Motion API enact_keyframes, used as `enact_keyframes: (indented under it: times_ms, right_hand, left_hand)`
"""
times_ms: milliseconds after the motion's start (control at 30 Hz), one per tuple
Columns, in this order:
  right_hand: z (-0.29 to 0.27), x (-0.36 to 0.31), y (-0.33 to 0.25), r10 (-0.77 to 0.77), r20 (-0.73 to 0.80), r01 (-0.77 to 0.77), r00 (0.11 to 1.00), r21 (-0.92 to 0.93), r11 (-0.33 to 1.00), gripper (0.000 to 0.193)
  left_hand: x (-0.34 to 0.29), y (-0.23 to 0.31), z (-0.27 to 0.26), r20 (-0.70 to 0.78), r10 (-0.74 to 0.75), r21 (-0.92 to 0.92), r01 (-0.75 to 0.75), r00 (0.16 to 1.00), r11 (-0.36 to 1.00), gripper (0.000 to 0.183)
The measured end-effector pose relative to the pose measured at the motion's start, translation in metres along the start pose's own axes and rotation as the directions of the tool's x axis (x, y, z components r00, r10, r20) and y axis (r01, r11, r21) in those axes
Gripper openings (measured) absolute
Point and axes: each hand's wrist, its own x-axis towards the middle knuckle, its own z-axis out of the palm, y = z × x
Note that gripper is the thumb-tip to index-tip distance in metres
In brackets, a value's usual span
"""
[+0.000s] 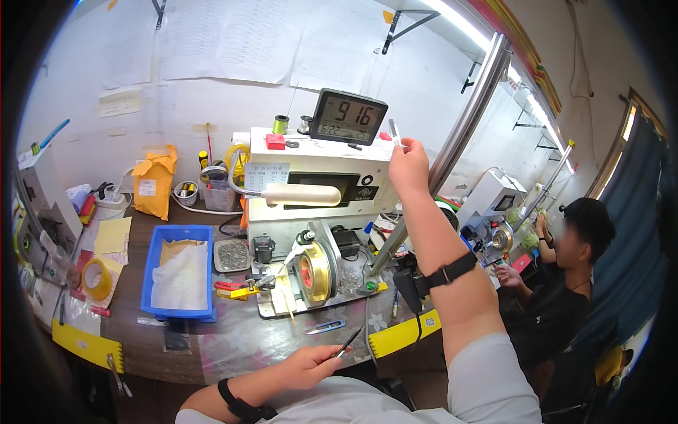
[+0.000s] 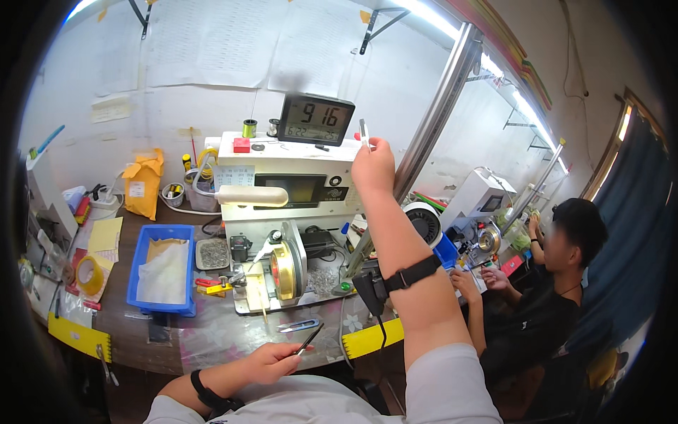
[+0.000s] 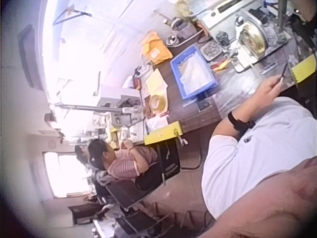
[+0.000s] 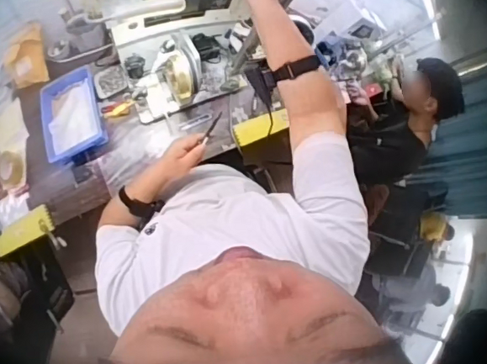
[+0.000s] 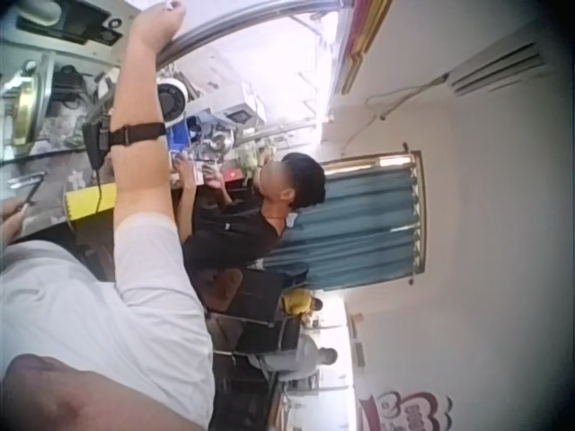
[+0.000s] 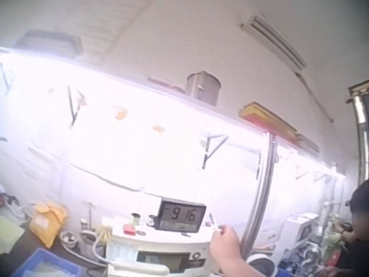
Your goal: The recorder is assembling small electronic components at a workbench, using tweezers, pliers, and adhesive.
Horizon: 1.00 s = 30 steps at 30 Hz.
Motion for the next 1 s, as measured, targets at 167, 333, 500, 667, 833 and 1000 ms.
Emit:
enact_keyframes:
  times_ms: [167, 333, 500, 667, 833, 1000]
  right_hand:
    - [0.009, 0.011, -0.002, 0.039, 0.105, 0.001, 0.994, -0.357, 0.934, 0.04]
    - [-0.006, -0.005, 0.011, -0.335, -0.026, 0.289, 0.942, -0.445, 0.847, 0.038]
    - [-0.07, -0.113, 0.001, -0.606, 0.237, 0.613, 0.759, 0.053, 0.788, 0.012]
    - [-0.106, -0.235, 0.069, -0.272, 0.832, 0.281, 0.484, 0.147, 0.949, 0.024]
    - [-0.09, -0.308, 0.097, -0.144, 0.845, -0.275, 0.514, 0.322, 0.906, 0.03]
    - [-0.095, -0.314, 0.095, -0.016, 0.878, -0.752, 0.478, 0.418, 0.509, 0.027]
  left_hand:
    - [-0.002, 0.0, 0.004, -0.021, -0.005, 0.04, 0.006, 1.0, 0.999, 0.037]
    - [-0.002, 0.007, 0.008, -0.071, -0.039, 0.076, 0.045, 0.997, 0.996, 0.035]
    - [-0.001, -0.001, 0.0, -0.196, -0.129, 0.061, 0.144, 0.972, 0.988, 0.023]
    - [0.015, 0.001, -0.005, -0.152, -0.1, -0.038, 0.095, 0.983, 0.995, 0.023]
    - [0.026, -0.007, 0.006, -0.047, -0.067, -0.085, 0.063, 0.997, 0.994, 0.031]
    - [0.03, -0.001, 0.011, 0.035, -0.201, -0.142, 0.204, 0.979, 0.969, 0.035]
